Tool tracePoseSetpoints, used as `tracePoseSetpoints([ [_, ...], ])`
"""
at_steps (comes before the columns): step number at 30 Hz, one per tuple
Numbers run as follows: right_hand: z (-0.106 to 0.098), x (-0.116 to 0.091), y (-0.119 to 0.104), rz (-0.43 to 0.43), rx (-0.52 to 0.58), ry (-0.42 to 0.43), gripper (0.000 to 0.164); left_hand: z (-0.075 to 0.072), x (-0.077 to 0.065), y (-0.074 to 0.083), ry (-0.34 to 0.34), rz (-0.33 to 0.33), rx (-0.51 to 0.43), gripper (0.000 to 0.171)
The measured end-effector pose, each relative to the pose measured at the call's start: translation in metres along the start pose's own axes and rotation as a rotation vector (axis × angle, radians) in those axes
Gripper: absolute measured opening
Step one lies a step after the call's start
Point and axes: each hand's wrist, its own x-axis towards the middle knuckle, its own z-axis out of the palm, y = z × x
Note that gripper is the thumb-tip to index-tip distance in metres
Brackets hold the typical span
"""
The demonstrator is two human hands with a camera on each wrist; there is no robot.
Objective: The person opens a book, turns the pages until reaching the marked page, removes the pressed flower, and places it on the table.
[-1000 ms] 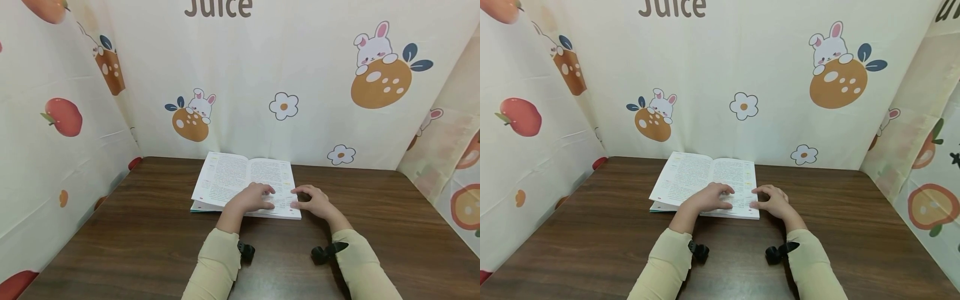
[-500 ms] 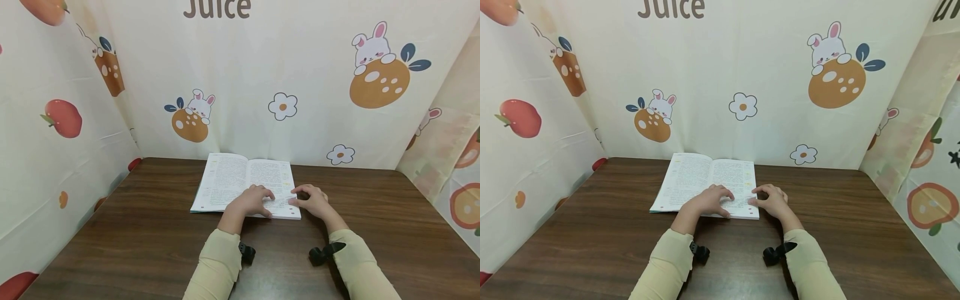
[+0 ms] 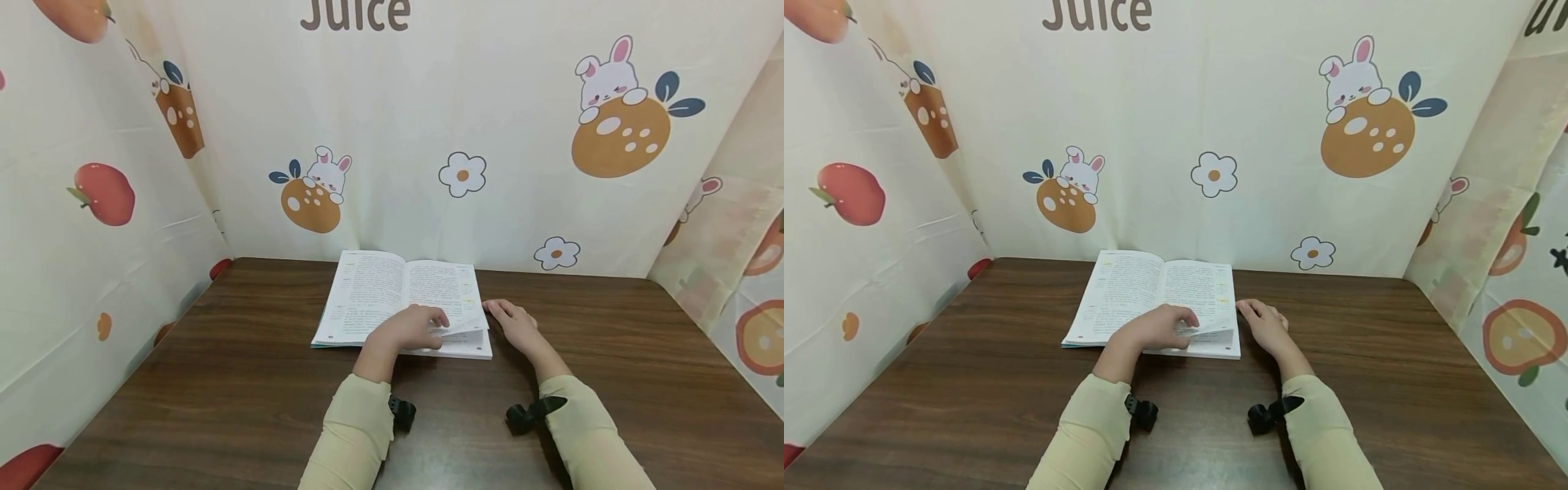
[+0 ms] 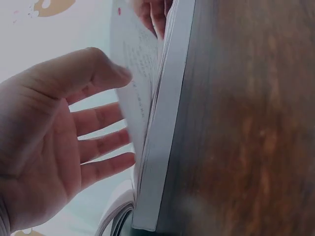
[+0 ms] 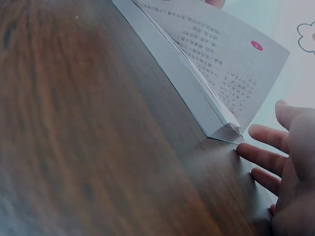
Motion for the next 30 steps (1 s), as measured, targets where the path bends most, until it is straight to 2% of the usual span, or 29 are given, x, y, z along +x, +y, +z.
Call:
tracePoseSetpoints([
  [4, 0.0, -0.001, -0.002, 0.002, 0.007, 0.005, 0.051, 0.001, 0.001, 0.005, 0.08, -0.075, 0.013, 0.021],
  [6, 0.001, -0.001, -0.002, 0.004, 0.007, 0.006, 0.05, 0.001, 0.002, 0.005, 0.153, -0.114, 0.019, 0.015],
  [9, 0.001, -0.001, -0.003, 0.002, 0.003, 0.012, 0.05, -0.001, 0.002, 0.001, 0.297, -0.172, -0.011, 0.021],
  [14, 0.001, 0.0, -0.004, -0.003, -0.001, 0.014, 0.051, -0.013, -0.003, -0.015, 0.529, -0.273, -0.211, 0.027],
  [18, 0.001, 0.0, -0.004, 0.0, -0.009, 0.013, 0.05, -0.027, -0.012, -0.032, 0.651, -0.35, -0.395, 0.026],
  [22, 0.0, -0.001, -0.003, 0.014, -0.007, 0.014, 0.05, -0.04, -0.023, -0.051, 0.683, -0.408, -0.473, 0.029],
  [30, 0.0, -0.002, -0.002, 0.042, 0.001, 0.003, 0.064, -0.049, -0.043, -0.085, 0.62, -0.503, -0.53, 0.032],
])
